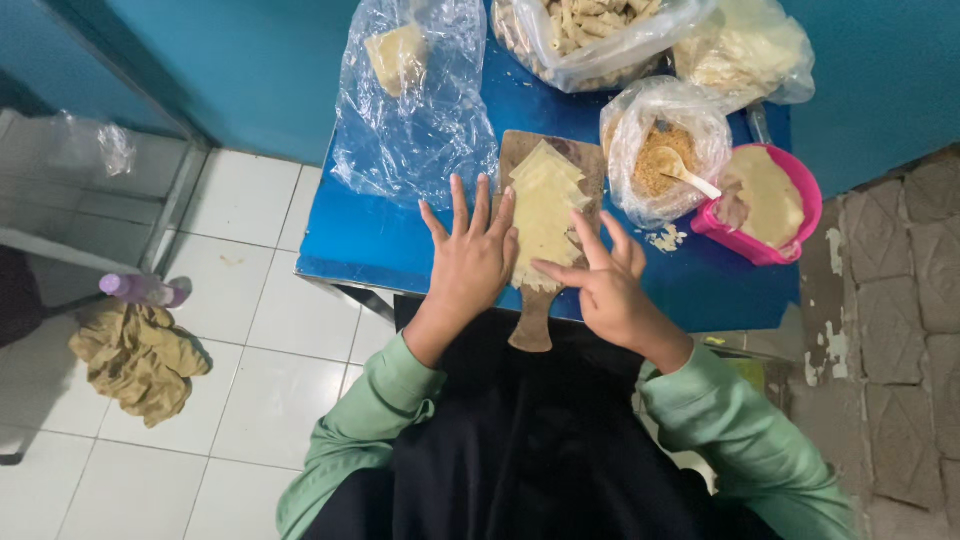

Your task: The person stacks thin square pastry sheets on a wooden board, spooning brown sugar filling between layers and folding or arranging the sheets as the stack grows. They occasionally reach into a plastic bag of filling and press the layered stack flat with both hands.

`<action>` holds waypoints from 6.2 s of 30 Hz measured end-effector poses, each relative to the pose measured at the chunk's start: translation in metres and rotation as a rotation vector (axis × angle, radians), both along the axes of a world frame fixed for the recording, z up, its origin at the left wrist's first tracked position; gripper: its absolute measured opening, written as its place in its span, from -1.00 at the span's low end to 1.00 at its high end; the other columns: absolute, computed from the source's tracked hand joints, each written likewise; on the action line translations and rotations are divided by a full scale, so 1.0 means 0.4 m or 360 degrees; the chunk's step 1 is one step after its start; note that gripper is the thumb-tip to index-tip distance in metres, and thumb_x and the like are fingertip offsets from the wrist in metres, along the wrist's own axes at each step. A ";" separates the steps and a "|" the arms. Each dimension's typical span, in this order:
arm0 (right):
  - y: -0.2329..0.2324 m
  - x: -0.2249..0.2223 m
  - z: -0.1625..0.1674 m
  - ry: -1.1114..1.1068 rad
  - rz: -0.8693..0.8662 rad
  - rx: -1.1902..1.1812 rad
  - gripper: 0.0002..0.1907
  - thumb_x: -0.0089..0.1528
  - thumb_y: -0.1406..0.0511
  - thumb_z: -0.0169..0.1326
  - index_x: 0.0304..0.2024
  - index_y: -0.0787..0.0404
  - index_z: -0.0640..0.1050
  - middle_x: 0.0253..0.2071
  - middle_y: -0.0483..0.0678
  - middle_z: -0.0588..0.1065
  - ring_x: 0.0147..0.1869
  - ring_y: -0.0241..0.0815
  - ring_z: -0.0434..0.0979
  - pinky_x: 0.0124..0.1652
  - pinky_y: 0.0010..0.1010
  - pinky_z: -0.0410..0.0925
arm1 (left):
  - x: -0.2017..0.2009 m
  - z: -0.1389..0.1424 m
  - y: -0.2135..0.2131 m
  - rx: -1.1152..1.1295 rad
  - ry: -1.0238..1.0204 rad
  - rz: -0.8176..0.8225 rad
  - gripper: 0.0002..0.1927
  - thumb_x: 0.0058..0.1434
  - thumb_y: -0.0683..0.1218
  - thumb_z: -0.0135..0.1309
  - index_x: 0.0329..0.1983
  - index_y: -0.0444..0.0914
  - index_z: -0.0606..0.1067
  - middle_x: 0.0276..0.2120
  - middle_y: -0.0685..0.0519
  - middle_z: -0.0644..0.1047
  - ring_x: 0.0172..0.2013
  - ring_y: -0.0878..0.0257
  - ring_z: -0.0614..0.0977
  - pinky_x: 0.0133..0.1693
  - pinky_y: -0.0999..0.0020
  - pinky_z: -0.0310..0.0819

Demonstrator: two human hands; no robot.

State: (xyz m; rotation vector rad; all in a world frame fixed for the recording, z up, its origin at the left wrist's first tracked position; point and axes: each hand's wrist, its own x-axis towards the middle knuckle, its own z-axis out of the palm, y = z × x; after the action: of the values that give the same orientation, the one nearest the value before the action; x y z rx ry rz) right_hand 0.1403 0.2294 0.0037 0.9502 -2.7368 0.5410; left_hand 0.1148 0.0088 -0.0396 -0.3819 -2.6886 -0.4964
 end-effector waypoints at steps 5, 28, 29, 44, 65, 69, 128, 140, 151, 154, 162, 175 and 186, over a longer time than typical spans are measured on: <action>-0.019 0.081 0.026 0.0517 -0.0183 0.0584 -0.30 0.08 0.46 0.03 0.23 -0.22 0.59 0.52 0.06 0.13 0.53 0.23 -0.02 0.28 0.26 -0.08 | 0.007 0.000 -0.001 -0.0005 0.0022 0.0009 -0.45 0.41 0.05 -0.14 0.44 -0.19 0.31 0.45 -0.26 0.20 0.47 -0.37 -0.02 0.22 -0.72 -0.25; -0.046 -0.014 0.024 0.0943 -0.0259 0.1132 -0.83 0.17 0.22 0.03 -0.21 0.06 0.56 0.03 -0.05 0.45 0.33 -0.02 0.30 0.25 0.01 0.10 | 0.004 0.007 -0.005 0.0055 0.0005 -0.0005 -0.45 0.40 0.04 -0.15 0.43 -0.20 0.32 0.43 -0.28 0.21 0.46 -0.37 -0.01 0.22 -0.70 -0.28; -0.045 -0.002 0.025 0.0965 -0.0321 0.1029 -0.81 0.25 0.23 0.03 -0.11 0.06 0.57 0.11 -0.04 0.43 0.36 -0.01 0.27 0.28 0.02 0.08 | 0.004 0.007 -0.006 0.0064 0.0002 -0.0003 -0.45 0.40 0.04 -0.15 0.43 -0.20 0.32 0.43 -0.28 0.21 0.47 -0.37 -0.01 0.22 -0.70 -0.29; -0.024 0.117 0.070 0.0974 -0.0060 0.1362 -0.65 0.18 0.28 0.00 -0.07 0.05 0.71 0.52 -0.14 0.19 0.51 0.01 0.11 0.35 0.22 -0.17 | 0.004 0.000 -0.011 0.0072 -0.0007 0.0005 -0.43 0.40 0.04 -0.15 0.44 -0.22 0.31 0.43 -0.27 0.21 0.47 -0.37 -0.02 0.21 -0.73 -0.35; 0.213 -0.240 0.120 0.0526 -0.0618 -0.0091 -0.89 0.29 0.34 0.18 -0.14 0.21 0.58 -0.24 0.13 0.57 -0.16 0.25 0.57 -0.19 -0.01 0.39 | -0.013 0.029 0.037 -0.0048 0.0160 0.0083 -0.45 0.35 0.04 -0.05 0.37 -0.25 0.38 0.42 -0.24 0.24 0.47 -0.30 0.04 0.20 -0.74 -0.33; 0.213 -0.265 0.154 0.0638 -0.0686 -0.0069 -0.92 0.31 0.34 0.14 -0.19 0.22 0.62 -0.28 0.15 0.57 -0.21 0.26 0.56 -0.23 0.01 0.38 | -0.024 0.121 0.044 -0.0053 0.0337 -0.0059 -0.49 0.38 0.07 -0.06 0.31 -0.28 0.43 0.40 -0.30 0.22 0.45 -0.29 0.06 0.25 -0.64 -0.20; 0.348 -0.303 0.060 -0.0465 -0.0832 -0.1336 -0.82 0.40 0.35 0.00 -0.12 0.32 0.60 -0.40 -0.11 0.54 -0.44 -0.37 0.47 -0.44 -0.50 0.31 | 0.169 0.170 -0.063 0.0628 -0.0197 -0.0691 -0.69 0.19 0.00 0.24 -0.09 -0.23 0.51 -0.31 -0.07 0.50 -0.21 -0.08 0.51 -0.20 0.07 0.41; 0.353 -0.244 0.080 -0.0446 -0.0943 -0.1797 -0.85 0.40 0.36 0.04 -0.13 0.32 0.59 -0.35 -0.14 0.53 -0.44 -0.51 0.31 -0.45 -0.63 0.14 | 0.217 0.093 -0.025 0.0401 0.0034 -0.0803 -0.72 0.22 0.02 0.21 -0.06 -0.18 0.56 -0.23 0.06 0.45 -0.22 0.10 0.48 -0.24 0.18 0.30; 0.147 -0.072 -0.004 -0.0816 -0.0612 -0.1885 -0.80 0.43 0.31 -0.03 -0.04 0.29 0.56 -0.34 -0.10 0.53 -0.41 -0.45 0.30 -0.39 -0.63 0.19 | 0.139 0.109 -0.006 0.0559 0.0029 -0.0237 -0.81 0.28 0.02 0.17 -0.20 -0.18 0.56 -0.35 0.02 0.48 -0.29 0.03 0.52 -0.29 0.11 0.29; 0.096 -0.049 -0.010 -0.0692 -0.0538 -0.1642 -0.76 0.45 0.27 -0.01 0.00 0.31 0.58 -0.31 -0.13 0.52 -0.33 -0.47 0.29 -0.32 -0.64 0.20 | 0.096 0.109 0.003 0.0491 0.0069 0.0014 -0.81 0.28 0.00 0.17 -0.26 -0.20 0.52 -0.33 0.01 0.48 -0.26 0.02 0.53 -0.27 0.11 0.34; 0.044 -0.015 0.003 -0.0316 -0.0516 -0.1163 -0.79 0.44 0.30 0.01 -0.02 0.29 0.59 -0.32 -0.11 0.57 -0.37 -0.47 0.35 -0.36 -0.58 0.24 | 0.053 0.074 0.031 0.0532 0.0010 0.0066 -0.81 0.17 -0.01 0.22 -0.30 -0.19 0.51 -0.34 0.01 0.49 -0.24 0.01 0.55 -0.27 0.09 0.41; 0.019 -0.004 0.047 0.0091 -0.0257 -0.0869 -0.90 0.39 0.43 0.06 -0.06 0.28 0.57 -0.32 0.01 0.55 -0.26 -0.16 0.60 -0.26 -0.45 0.38 | 0.048 0.099 0.040 0.0855 -0.0090 -0.0058 -0.83 0.25 -0.12 0.12 -0.17 -0.26 0.42 -0.32 -0.09 0.56 -0.25 -0.09 0.60 -0.25 0.03 0.46; 0.031 -0.004 0.049 0.0082 -0.0267 -0.0907 -0.88 0.41 0.42 0.04 -0.04 0.27 0.58 -0.31 0.00 0.56 -0.29 -0.24 0.56 -0.29 -0.46 0.37 | 0.052 0.107 0.053 0.1030 -0.0112 -0.0135 -0.72 0.28 -0.19 0.09 0.05 -0.30 0.45 -0.31 -0.12 0.57 -0.23 -0.10 0.61 -0.19 0.04 0.49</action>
State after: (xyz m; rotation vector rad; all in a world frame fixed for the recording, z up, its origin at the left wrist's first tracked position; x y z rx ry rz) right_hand 0.1386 0.2419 0.0234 0.5738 -2.3662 1.1547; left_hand 0.1357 0.0299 0.0031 -0.2881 -2.3991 -1.3655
